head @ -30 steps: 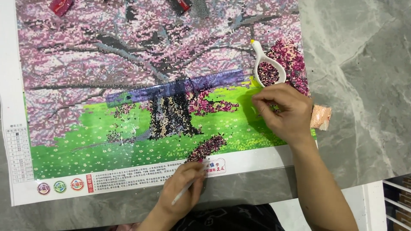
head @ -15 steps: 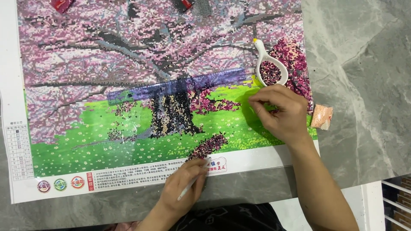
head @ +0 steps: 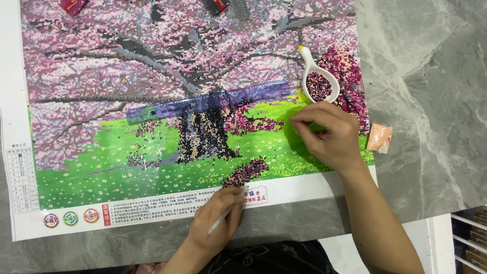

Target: Performing diamond painting by using a stylus to place small resin diamonds onto a coded adhesive canvas, using a ruler to maintain alignment.

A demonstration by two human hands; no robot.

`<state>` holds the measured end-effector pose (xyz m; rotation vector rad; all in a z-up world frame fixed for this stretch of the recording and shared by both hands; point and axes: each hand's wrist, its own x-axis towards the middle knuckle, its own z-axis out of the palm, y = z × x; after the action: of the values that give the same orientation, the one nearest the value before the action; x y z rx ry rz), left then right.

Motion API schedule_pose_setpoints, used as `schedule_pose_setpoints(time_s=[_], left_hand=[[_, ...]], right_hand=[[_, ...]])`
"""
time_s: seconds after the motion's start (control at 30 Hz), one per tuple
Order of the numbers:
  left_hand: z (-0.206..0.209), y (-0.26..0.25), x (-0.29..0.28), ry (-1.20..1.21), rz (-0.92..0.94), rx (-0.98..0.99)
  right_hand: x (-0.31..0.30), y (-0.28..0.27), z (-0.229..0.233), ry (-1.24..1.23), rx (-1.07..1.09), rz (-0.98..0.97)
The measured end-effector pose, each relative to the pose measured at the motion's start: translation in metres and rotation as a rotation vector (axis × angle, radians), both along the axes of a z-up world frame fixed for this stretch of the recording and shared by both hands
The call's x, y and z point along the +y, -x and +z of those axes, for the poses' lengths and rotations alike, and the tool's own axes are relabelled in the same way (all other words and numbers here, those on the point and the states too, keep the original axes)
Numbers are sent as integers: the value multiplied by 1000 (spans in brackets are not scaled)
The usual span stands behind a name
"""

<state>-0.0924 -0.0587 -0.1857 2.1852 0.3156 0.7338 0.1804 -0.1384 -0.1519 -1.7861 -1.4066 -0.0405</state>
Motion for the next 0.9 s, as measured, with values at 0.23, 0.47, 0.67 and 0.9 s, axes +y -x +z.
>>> schedule_pose_setpoints(time_s=[0.23, 0.47, 0.67, 0.9], left_hand=[[-4, 2, -1, 4, 18, 3], [-4, 1, -1, -6, 6, -18], [-1, 0, 0, 0, 2, -5], [-11, 3, -1, 3, 29, 25]], right_hand=[[1, 1, -1, -2, 4, 15], [1, 2, -1, -5, 7, 30], [2, 2, -3, -7, 15, 40], [4, 4, 0, 1, 27, 72]])
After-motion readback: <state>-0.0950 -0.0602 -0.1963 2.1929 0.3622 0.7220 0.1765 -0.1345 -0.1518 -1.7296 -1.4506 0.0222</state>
